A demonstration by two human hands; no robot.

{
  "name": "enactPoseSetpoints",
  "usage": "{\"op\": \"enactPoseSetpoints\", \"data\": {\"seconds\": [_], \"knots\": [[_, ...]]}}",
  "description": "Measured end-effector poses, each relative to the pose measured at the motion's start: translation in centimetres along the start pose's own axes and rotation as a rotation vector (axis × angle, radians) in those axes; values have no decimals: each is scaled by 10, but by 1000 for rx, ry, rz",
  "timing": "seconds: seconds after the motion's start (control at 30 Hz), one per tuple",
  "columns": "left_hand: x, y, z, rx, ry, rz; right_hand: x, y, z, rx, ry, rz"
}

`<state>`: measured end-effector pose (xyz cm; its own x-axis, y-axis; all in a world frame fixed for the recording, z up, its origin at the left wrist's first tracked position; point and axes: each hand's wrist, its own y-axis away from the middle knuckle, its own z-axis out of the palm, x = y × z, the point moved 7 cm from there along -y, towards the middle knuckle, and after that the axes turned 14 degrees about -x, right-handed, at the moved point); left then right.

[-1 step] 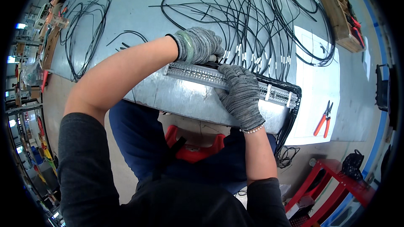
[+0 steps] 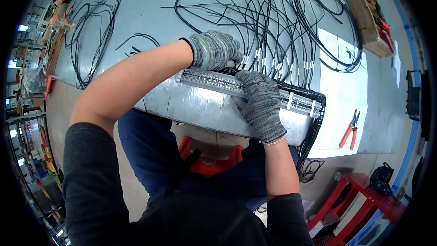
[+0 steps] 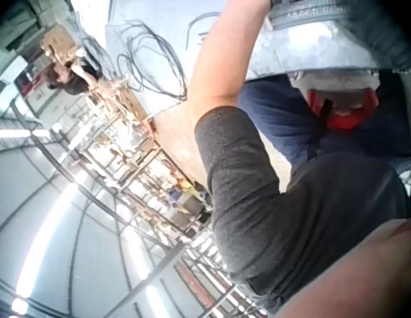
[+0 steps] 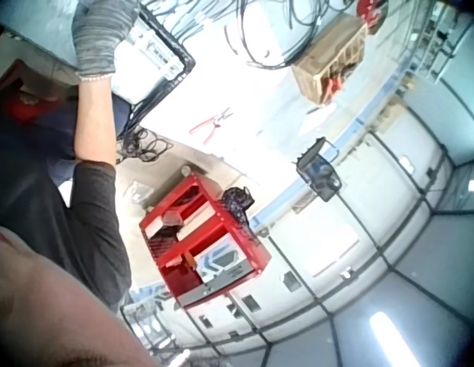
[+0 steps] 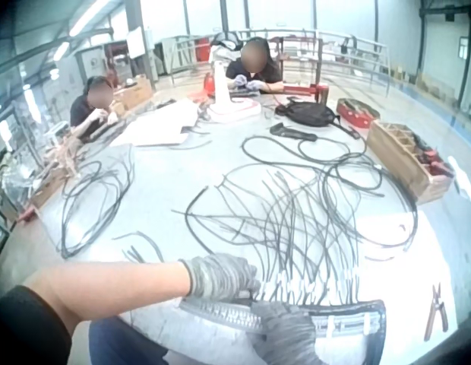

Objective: The person sits at a metal workbench and repeatedly picks up black wires, aligns them, and inserts them into a terminal block. The person handles the wires one at a time, organizing them into the block's slots.

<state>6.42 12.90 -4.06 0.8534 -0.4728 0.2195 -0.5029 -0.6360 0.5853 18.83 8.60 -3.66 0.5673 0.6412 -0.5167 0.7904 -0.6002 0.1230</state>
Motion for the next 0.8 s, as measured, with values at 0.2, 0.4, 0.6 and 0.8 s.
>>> {"op": "enactPoseSetpoints", "data": {"seconds": [0.2,0.4,0.6,0.8], "knots": [[5,7,1,-28,204,-71,-2,0,-5,43,22,-20],[-1,13,-1,-39,203,-165,-5,1,-8,83,28,-48],[-72,40,-34,139,105,-431,-10,0,-9,97,47,-61],[-92,120,-27,662,571,-408,-19,0,-11,154,89,-127]]}}
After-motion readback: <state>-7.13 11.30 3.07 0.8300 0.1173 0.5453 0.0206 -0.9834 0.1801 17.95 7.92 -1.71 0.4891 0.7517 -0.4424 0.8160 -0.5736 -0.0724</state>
